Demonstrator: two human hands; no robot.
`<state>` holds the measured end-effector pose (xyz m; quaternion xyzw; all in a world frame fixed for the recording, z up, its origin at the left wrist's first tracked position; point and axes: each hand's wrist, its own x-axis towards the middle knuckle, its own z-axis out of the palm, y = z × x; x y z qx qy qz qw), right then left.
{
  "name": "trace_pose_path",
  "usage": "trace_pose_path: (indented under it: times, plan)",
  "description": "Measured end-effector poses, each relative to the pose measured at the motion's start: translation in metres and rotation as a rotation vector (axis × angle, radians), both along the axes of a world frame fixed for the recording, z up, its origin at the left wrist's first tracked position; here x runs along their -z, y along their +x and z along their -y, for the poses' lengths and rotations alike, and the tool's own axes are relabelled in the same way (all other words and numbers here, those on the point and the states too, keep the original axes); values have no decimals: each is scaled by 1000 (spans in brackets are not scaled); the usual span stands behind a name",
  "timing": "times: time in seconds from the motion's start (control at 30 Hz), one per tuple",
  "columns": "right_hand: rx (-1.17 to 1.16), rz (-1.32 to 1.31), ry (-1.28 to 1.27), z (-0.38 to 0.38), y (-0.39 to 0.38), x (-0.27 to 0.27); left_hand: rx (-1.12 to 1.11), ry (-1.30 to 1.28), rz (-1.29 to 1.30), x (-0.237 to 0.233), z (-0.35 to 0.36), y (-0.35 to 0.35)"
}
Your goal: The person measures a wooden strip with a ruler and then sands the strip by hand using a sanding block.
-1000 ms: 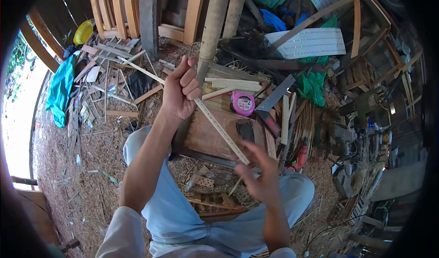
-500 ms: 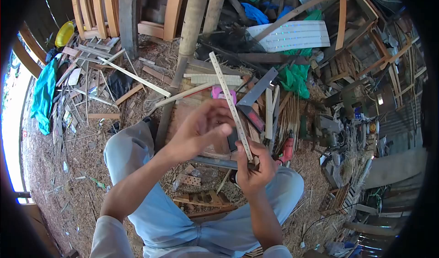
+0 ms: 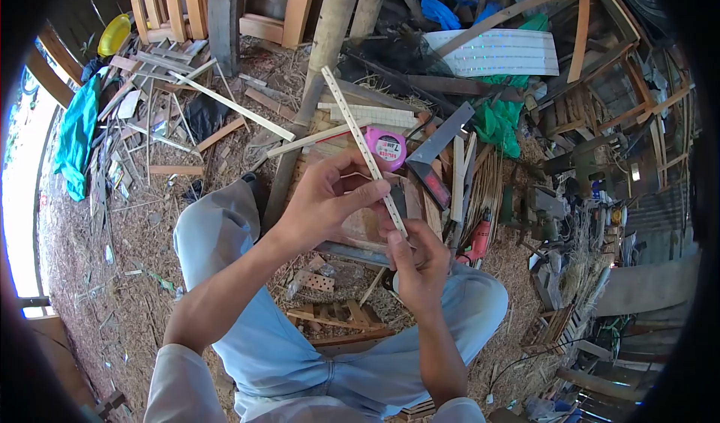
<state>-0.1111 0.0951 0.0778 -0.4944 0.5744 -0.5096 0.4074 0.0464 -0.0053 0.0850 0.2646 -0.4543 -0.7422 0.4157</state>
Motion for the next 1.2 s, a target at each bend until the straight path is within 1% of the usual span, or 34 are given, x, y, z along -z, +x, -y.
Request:
trace_pose_path:
  times: [0.07,0.13,0.23,0.37,0.43,0.6,0.67,0.73,0.87,0.93,1.03,1.2]
  plan:
    - [-38,-18,33,0,0,-1,-14,-31,-8,-1,0,1]
    - [4,68,25,0,2,1,-17,-45,-15,0,1,2]
    - [20,126,78,1,3,-3,-20,-69,-9,2,1,2]
    - [12,136,87,1,-2,0,-36,-88,51,0,7,6]
    - [26,201,101,1,-3,0,-58,-67,51,-4,11,11]
    - [60,188,95,1,-8,2,-129,-58,12,-3,23,22]
    - [67,194,86,2,-10,0,-160,-67,37,-8,26,25]
    - [116,141,77,3,-10,-4,-240,-20,19,-11,28,28]
    - [125,139,57,4,-13,-5,-268,-31,6,-13,30,31]
    - [104,70,31,3,-14,-4,-273,-20,0,-14,30,31]
    - [76,120,59,2,-17,-5,-292,-10,-3,-15,31,33]
    - [85,96,85,3,-23,-9,-334,-26,0,-13,34,34]
